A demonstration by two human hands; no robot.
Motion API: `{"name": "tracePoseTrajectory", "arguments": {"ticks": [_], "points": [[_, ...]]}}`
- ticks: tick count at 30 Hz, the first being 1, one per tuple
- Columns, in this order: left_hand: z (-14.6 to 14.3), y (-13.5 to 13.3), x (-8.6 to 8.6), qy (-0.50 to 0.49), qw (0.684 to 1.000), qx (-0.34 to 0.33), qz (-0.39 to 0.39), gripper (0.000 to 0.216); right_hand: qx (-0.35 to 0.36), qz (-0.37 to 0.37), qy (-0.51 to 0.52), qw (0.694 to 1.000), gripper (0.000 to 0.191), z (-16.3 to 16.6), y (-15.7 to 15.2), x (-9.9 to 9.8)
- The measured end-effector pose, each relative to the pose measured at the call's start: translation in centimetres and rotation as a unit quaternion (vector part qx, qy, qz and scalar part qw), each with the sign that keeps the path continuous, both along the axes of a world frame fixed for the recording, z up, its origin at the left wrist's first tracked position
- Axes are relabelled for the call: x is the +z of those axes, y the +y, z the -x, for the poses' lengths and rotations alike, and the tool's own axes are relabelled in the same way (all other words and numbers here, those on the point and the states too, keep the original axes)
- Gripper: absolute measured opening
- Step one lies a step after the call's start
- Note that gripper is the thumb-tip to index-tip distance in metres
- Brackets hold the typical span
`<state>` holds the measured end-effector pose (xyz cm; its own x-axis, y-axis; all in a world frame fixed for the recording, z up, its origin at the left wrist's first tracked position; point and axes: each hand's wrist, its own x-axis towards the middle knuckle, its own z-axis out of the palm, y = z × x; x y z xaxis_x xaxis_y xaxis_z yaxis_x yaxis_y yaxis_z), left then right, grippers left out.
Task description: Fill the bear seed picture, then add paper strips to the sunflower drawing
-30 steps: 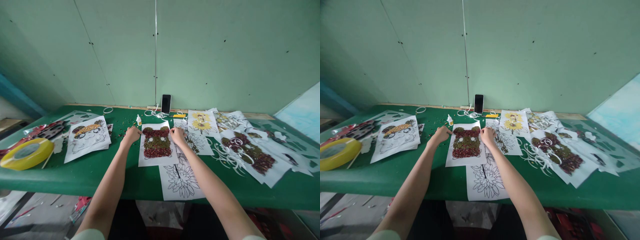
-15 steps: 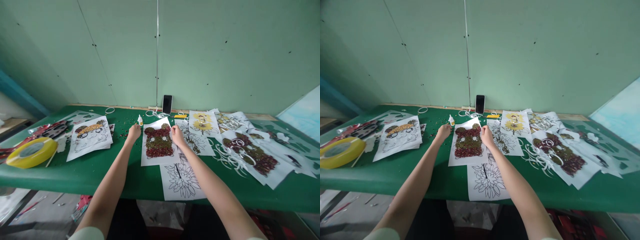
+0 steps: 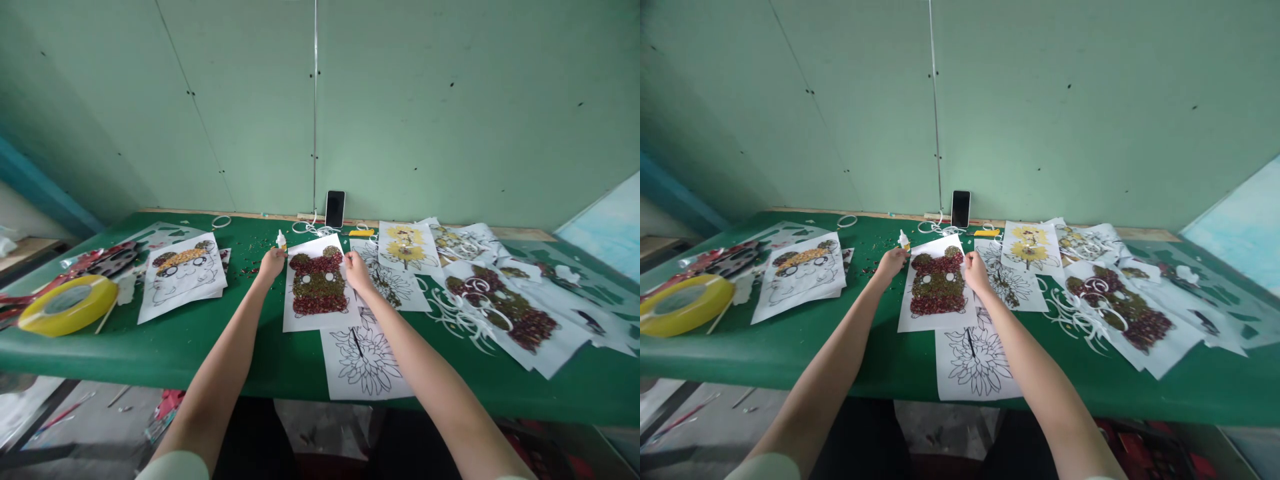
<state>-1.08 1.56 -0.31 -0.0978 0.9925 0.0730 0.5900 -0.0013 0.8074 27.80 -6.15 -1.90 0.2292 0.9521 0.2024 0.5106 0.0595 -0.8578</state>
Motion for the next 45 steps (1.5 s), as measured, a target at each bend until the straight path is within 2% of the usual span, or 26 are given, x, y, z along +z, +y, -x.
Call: {"name": "tracePoseTrajectory", "arguments": {"ticks": [6,17,21,26,30,39,45], "points": [[-0.1,0.1,-0.3,-0.081,0.996,0.011,0.02,0.031,-0.006,-0.005,0.011,1.0,0.016,0.0,0.1,-0.1],[-0.1,0.1,-0.7,-0.11,0.993,0.03,0.018,0.04,-0.01,-0.02,0.037,0.999,0.022,-0.4,0.5,-0.6],[-0.3,-0.1,-0.6,-0.082,0.996,0.025,0.022,0.046,-0.012,-0.025,0.054,0.998,0.027,-0.4,0.6,-0.7],[-0.3,-0.2,-0.4,-0.023,0.999,0.012,0.023,0.042,-0.007,-0.011,0.067,0.998,0.028,-0.5,0.4,-0.9],[-0.5,-0.2,0.0,-0.021,0.999,-0.004,0.032,0.04,0.005,-0.005,0.061,0.998,0.029,-0.7,0.1,-0.8],[-1.0,-0.3,0.5,0.001,0.999,-0.022,0.046,0.03,0.001,0.0,0.06,0.998,0.03,-0.5,0.1,-0.5],[-1.4,-0.8,0.2,0.048,0.999,-0.022,0.004,0.015,0.002,-0.022,0.05,0.999,0.037,-0.6,0.2,-0.7]]}}
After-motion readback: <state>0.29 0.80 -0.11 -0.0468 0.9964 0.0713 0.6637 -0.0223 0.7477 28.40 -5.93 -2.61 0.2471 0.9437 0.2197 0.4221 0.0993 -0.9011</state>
